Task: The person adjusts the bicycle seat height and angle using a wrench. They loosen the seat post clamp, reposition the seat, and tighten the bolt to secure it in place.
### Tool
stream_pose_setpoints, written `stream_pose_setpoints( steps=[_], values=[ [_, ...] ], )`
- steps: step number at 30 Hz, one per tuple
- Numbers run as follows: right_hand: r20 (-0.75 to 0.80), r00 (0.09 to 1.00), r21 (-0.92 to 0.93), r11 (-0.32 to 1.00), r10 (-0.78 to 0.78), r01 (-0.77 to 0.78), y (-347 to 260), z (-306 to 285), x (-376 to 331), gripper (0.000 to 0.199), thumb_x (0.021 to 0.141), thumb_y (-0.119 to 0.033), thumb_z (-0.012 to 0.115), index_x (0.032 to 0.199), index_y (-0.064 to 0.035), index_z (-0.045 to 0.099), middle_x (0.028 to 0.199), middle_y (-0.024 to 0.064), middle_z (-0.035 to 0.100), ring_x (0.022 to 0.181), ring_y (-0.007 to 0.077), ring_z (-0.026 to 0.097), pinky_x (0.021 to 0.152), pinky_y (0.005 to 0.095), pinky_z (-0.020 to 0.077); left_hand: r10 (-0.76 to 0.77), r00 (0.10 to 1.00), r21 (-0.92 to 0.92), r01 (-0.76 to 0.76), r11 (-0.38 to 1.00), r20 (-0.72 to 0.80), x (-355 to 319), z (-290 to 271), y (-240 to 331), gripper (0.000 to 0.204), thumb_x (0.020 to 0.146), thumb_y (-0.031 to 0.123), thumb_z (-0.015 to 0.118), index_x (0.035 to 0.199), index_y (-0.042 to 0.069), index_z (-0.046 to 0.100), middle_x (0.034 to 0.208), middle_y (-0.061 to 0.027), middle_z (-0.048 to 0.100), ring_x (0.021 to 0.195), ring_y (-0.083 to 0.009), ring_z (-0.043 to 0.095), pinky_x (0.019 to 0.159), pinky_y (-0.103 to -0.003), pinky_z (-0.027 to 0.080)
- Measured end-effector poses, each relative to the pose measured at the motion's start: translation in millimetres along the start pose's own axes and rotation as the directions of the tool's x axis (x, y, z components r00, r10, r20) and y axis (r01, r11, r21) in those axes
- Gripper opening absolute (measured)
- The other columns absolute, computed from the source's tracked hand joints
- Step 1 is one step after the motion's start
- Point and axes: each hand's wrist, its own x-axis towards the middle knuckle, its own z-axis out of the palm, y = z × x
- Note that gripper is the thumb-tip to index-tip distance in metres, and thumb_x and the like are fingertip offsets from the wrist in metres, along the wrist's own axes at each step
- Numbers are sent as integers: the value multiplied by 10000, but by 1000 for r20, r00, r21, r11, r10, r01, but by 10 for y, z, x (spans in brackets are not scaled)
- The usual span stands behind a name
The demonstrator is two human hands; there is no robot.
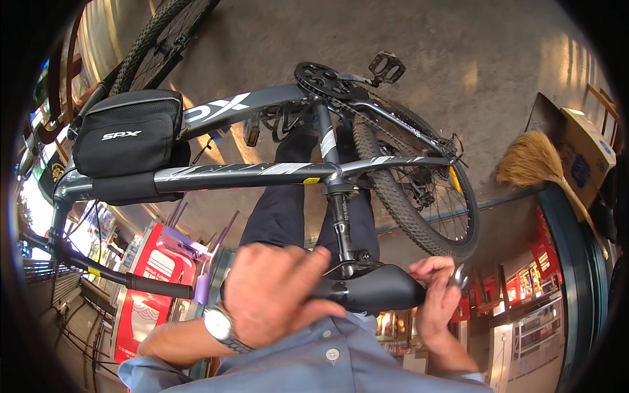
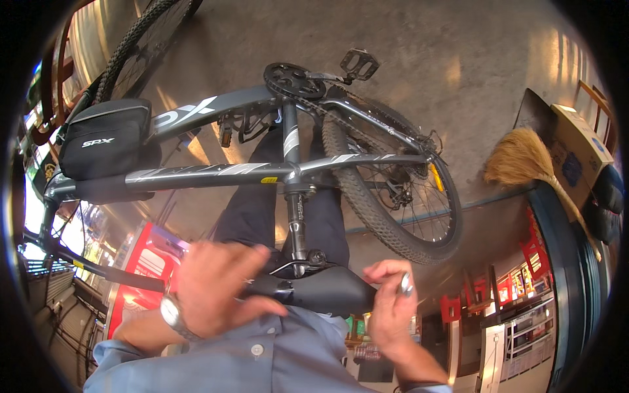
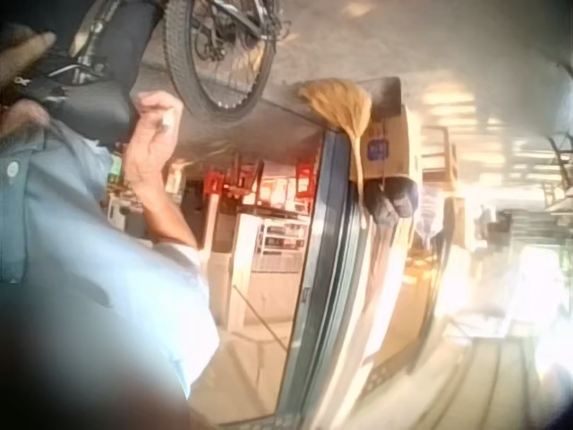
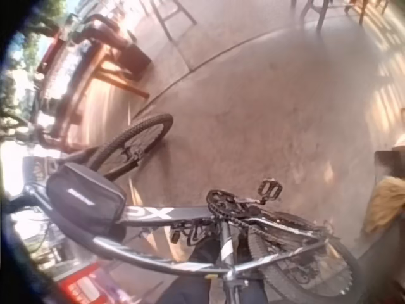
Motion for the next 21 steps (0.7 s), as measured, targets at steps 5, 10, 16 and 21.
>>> stream_pose_setpoints(
  steps=[5, 10, 16, 21],
  values=[
    [-154, 928, -213, 928, -340, 305, 208, 269, -257, 249, 1051, -220, 498, 1023, 28, 498, 1026, 212, 634, 809, 249, 649, 736, 343, 551, -447, 885, -607, 427, 670, 129, -270, 99, -137, 654, 666, 287, 922, 1174, -15, 642, 1008, -161, 646, 875, -313, 626, 799, -388, 507],
    [-74, 934, -477, 835, -349, 274, 167, 165, -101, 107, 976, -34, 566, 892, 13, 520, 783, 159, 647, 644, 231, 632, 583, 321, 496, -336, 875, -491, 135, 860, -349, -330, 526, -130, 347, 654, 123, 886, 890, 5, 659, 718, -101, 613, 622, -250, 610, 547, -316, 505],
    [-86, 924, -416, 856, -373, 307, 283, 184, -155, 213, 1060, -106, 437, 888, 10, 486, 838, 125, 595, 739, 170, 565, 708, 292, 464, -260, 865, -457, 40, 888, -429, -286, 564, -181, 236, 678, 73, 813, 830, 24, 639, 690, -92, 585, 565, -235, 582, 504, -308, 478],
    [-108, 929, -529, 812, -355, 248, 132, 252, -152, 194, 1040, -98, 473, 883, 16, 481, 799, 137, 615, 684, 191, 577, 636, 311, 470, -278, 884, -541, 34, 841, -376, -255, 586, -324, 119, 727, -38, 679, 819, 16, 625, 719, -108, 617, 628, -224, 610, 566, -315, 484]
  ],
)
